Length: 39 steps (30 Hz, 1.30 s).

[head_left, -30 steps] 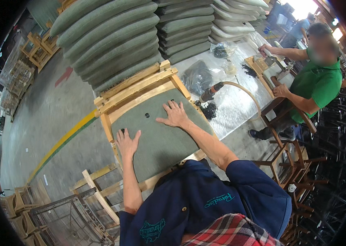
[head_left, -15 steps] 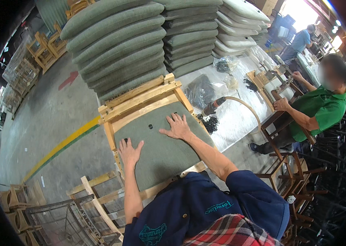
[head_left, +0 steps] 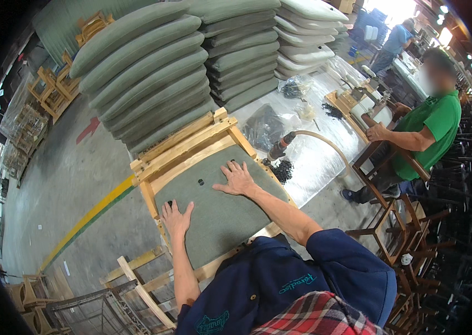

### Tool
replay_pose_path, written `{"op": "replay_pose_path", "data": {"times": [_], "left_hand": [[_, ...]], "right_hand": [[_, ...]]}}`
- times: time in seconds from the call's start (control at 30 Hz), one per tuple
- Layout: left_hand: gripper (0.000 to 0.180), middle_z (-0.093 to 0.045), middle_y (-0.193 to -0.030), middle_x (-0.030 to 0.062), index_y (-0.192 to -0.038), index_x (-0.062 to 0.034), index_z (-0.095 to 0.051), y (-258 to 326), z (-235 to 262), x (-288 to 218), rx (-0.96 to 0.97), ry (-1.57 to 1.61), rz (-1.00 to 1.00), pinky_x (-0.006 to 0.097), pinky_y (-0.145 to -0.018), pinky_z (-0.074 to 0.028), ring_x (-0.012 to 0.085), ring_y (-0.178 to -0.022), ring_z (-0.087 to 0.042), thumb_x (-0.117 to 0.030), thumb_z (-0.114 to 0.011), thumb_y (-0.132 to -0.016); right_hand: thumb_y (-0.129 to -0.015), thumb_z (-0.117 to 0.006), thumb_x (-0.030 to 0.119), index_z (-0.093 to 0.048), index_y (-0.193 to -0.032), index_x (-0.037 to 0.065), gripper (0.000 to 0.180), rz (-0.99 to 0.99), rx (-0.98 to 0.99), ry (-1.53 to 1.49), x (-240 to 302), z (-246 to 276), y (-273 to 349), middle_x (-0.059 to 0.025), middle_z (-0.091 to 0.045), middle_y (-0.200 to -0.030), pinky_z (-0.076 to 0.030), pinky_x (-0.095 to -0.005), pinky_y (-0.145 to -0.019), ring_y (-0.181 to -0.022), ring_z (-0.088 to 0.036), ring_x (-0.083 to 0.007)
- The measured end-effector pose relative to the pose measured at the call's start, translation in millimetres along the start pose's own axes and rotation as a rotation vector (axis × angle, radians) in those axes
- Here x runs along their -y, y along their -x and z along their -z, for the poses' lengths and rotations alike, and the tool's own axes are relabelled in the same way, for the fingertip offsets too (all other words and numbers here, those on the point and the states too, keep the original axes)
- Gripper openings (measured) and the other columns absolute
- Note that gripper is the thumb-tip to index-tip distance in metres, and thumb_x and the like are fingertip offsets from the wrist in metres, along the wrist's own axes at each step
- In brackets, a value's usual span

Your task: The person attaches a gray upholstered seat cushion to a wooden chair frame using a pneumatic drill and fasteners. After securing the cushion, the person lifts the assembled unit and places it on a stack of similar cushions.

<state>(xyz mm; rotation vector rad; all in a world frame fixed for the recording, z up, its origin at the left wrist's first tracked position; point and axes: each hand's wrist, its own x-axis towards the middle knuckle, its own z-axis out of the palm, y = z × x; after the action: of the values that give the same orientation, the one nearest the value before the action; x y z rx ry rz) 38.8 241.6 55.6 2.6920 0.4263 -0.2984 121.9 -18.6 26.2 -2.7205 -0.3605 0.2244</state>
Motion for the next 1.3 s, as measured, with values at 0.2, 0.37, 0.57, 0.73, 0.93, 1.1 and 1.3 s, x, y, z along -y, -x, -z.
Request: {"op": "replay_pose_path", "data": {"times": [0.2,0.37,0.57,0.73,0.93,1.1,1.3], "left_hand": [[0.097,-0.022,-0.158,0.0244,-0.148,-0.0011,-0.038,3,1,-1,0.008,0.008,0.008,0.050,-0.121,-0.009,0.0358,-0.149,-0.014,-0.073,-0.049,-0.084],[0.098,-0.022,-0.158,0.0245,-0.148,-0.0011,-0.038,2,-1,-3,0.010,0.006,0.008,0.051,-0.121,-0.009,0.0362,-0.149,-0.014,-0.074,-0.048,-0.084],[0.095,-0.026,-0.156,0.0255,-0.146,-0.0010,-0.042,0,-2,5,-0.055,-0.004,-0.012,0.054,-0.118,-0.015,0.0380,-0.147,-0.020,-0.073,-0.050,-0.084],[0.089,-0.036,-0.149,0.0275,-0.139,-0.0009,-0.050,5,-2,13,-0.158,0.070,-0.073,0.055,-0.115,-0.021,0.0413,-0.142,-0.028,-0.070,-0.055,-0.083],[0.090,-0.036,-0.148,0.0278,-0.139,0.0024,-0.048,2,-21,17,-0.184,0.076,-0.070,0.058,-0.116,-0.018,0.0401,-0.143,-0.025,-0.068,-0.056,-0.083],[0.094,-0.028,-0.154,0.0266,-0.146,-0.0003,-0.039,8,-15,22,-0.094,0.130,0.019,0.058,-0.117,-0.017,0.0403,-0.146,-0.019,-0.069,-0.055,-0.084],[0.102,-0.040,-0.145,0.0310,-0.149,0.0036,-0.031,45,6,46,-0.034,0.403,0.328,0.051,-0.109,-0.038,0.0445,-0.134,-0.041,-0.069,-0.059,-0.082]], "right_hand": [[-0.080,-0.046,0.082,-0.041,-0.145,0.004,0.102,-0.003,-0.005,-0.001,0,1,3,-0.0258,-0.034,-0.151,-0.015,-0.0625,-0.115,-0.144,-0.027,-0.0397],[-0.079,-0.046,0.082,-0.041,-0.145,0.004,0.102,-0.007,-0.004,-0.002,-3,3,4,-0.0260,-0.034,-0.151,-0.016,-0.0624,-0.115,-0.144,-0.027,-0.0395],[-0.079,-0.049,0.080,-0.045,-0.142,0.004,0.099,0.001,-0.035,0.021,3,2,-2,-0.0257,-0.039,-0.148,-0.017,-0.0600,-0.115,-0.141,-0.032,-0.0387],[-0.079,-0.060,0.071,-0.054,-0.136,0.005,0.087,0.061,-0.096,0.019,13,12,3,-0.0227,-0.047,-0.143,-0.023,-0.0558,-0.113,-0.136,-0.040,-0.0370],[-0.083,-0.056,0.069,-0.046,-0.143,0.004,0.089,0.013,0.035,0.072,7,11,2,-0.0243,-0.036,-0.152,-0.016,-0.0549,-0.116,-0.142,-0.031,-0.0384],[-0.082,-0.063,0.064,-0.045,-0.140,-0.003,0.090,0.097,-0.059,0.008,3,4,0,-0.0295,-0.041,-0.145,-0.027,-0.0544,-0.112,-0.136,-0.038,-0.0425],[-0.075,-0.074,0.059,-0.050,-0.132,-0.011,0.093,-0.127,-0.291,0.000,-48,17,36,-0.0372,-0.048,-0.131,-0.042,-0.0495,-0.102,-0.123,-0.049,-0.0479]]}}
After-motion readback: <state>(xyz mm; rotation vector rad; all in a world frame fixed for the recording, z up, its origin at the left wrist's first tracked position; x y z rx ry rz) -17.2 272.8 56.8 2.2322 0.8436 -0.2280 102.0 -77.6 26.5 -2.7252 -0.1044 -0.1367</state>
